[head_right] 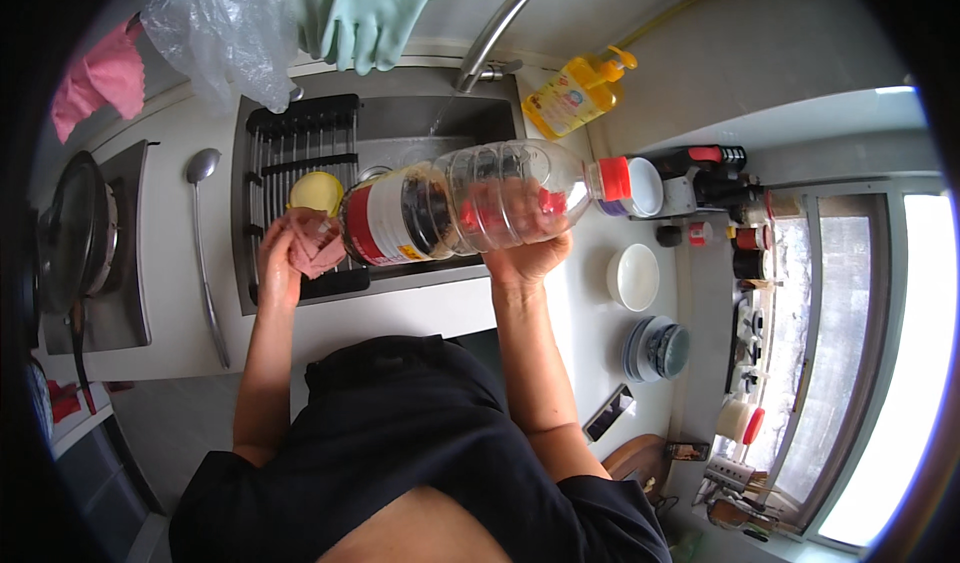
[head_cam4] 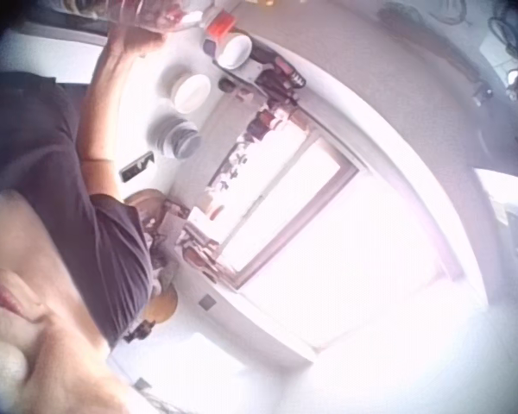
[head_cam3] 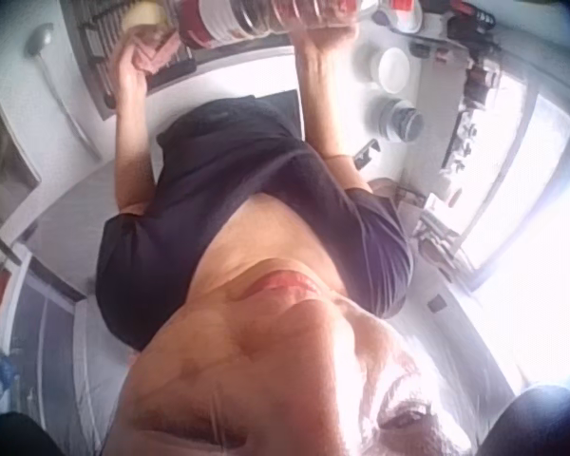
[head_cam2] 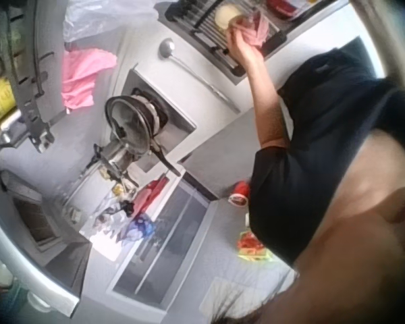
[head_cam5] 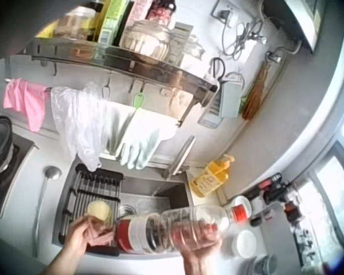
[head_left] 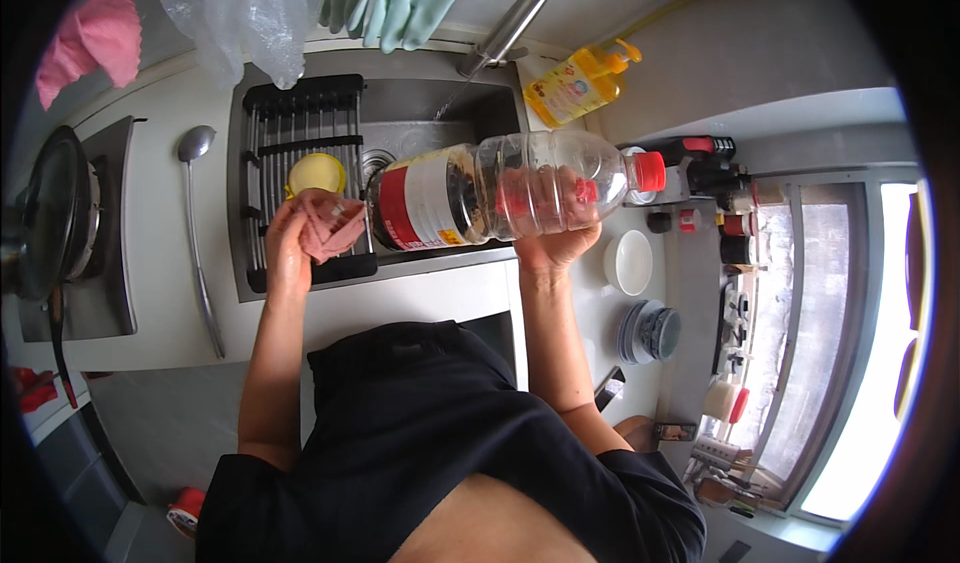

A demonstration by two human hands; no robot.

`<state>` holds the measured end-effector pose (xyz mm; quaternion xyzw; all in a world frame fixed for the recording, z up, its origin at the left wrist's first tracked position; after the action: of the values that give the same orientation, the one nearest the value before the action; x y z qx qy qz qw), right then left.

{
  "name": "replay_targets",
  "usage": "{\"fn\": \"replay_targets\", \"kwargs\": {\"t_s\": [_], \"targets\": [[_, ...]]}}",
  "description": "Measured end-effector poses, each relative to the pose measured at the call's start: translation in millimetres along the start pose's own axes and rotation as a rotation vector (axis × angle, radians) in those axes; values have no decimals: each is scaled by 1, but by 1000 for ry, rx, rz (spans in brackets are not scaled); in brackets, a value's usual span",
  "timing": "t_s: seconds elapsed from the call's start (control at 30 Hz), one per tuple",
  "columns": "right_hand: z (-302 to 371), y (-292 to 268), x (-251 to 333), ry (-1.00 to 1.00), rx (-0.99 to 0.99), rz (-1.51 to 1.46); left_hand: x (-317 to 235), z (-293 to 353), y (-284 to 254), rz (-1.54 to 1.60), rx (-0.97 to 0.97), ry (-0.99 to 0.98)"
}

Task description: The person washes several plastic bottles with red caps using a yellow sponge and dish soap at a kitchen sink. They rinse the bottles under running water and place them on a drying rack. The person also wipes the countertop with a pink cloth and washes their hands.

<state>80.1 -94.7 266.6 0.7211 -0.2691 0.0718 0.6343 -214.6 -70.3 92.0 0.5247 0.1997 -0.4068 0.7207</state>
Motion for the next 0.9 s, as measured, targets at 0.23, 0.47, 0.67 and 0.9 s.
{"fn": "replay_targets", "kwargs": {"t_s": [0.23,0.47,0.67,0.9], "targets": [[14,0,-9,-24,39,292,10,9,20,-430,46,58],[36,-18,-51,136,123,304,2,-1,-17,-1087,-46,311],[45,-41,-63,171,84,497,-3,-62,-28,-1457,-40,344],[42,-24,-108,318,118,482,40,-94,-9,-1992,-84,451]]}}
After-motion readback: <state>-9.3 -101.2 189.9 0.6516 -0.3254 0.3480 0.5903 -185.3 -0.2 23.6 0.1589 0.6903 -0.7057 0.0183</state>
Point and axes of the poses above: each hand's wrist, its own z-axis away from the middle knuckle, its own y-axis out of the palm, x = y × z, the point moved 10 cm from there along -z, towards the middle knuckle, and after that the axes turned 5 degrees about -y, right-handed, at the moved point
